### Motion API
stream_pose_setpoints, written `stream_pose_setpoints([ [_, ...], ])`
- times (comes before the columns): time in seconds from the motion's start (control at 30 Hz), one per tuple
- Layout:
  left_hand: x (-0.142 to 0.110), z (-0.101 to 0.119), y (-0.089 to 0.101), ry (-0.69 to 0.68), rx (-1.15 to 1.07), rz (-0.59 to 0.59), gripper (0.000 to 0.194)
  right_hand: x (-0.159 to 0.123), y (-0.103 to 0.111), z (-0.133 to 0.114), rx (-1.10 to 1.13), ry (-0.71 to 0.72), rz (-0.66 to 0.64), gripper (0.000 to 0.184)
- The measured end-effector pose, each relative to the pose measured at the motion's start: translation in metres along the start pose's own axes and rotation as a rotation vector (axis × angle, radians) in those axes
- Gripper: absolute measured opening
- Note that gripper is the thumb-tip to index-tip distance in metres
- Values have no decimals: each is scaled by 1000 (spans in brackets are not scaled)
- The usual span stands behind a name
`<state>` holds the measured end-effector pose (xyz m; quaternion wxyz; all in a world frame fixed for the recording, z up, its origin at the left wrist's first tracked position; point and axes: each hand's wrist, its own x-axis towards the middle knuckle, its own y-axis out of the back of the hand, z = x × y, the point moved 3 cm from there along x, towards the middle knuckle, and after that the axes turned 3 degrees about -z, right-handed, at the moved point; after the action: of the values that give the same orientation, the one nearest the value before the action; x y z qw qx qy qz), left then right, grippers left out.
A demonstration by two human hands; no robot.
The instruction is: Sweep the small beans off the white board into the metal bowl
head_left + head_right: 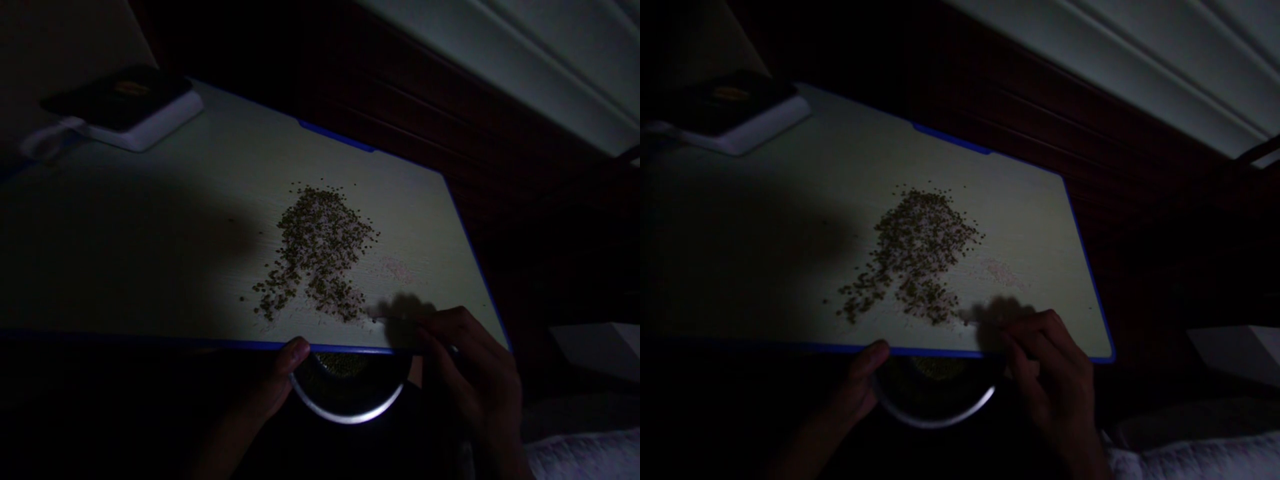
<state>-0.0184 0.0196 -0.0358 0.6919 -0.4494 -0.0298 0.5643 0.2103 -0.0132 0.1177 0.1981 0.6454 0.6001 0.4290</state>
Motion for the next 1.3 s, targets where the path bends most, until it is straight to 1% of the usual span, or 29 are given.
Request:
stream_pose_setpoints([
  [0.1,-4,6,-3,-7,68,26,41,3,3,6,-9,13,-39,15],
  [0.2,-7,4,-3,55,81,25,42,0,7,10,-31,45,-50,16],
  [0.3,-7,3,-3,30,60,23,40,-6,9,11,-25,56,-37,18],
  [0.4,-5,3,-3,46,60,-4,42,-7,9,10,-18,64,-13,20],
  [0.5,-4,3,-3,76,83,-50,44,-5,7,9,-16,77,-26,19],
  [0.63,-2,0,4,59,106,-49,42,-1,5,9,-16,101,-58,21],
  [0.8,2,-4,9,19,124,-68,44,-5,6,8,-8,91,-46,23],
  [0.93,2,-3,7,32,116,-78,42,-12,5,4,21,61,-56,22],
  [1.0,-1,-1,3,31,91,-48,41,-14,5,2,33,50,-60,22],
  [1.13,-6,0,-2,38,55,64,35,-17,1,-5,53,58,-62,27],
  [1.3,-6,-3,3,22,-46,115,32,-13,-8,-14,23,109,-37,29],
])
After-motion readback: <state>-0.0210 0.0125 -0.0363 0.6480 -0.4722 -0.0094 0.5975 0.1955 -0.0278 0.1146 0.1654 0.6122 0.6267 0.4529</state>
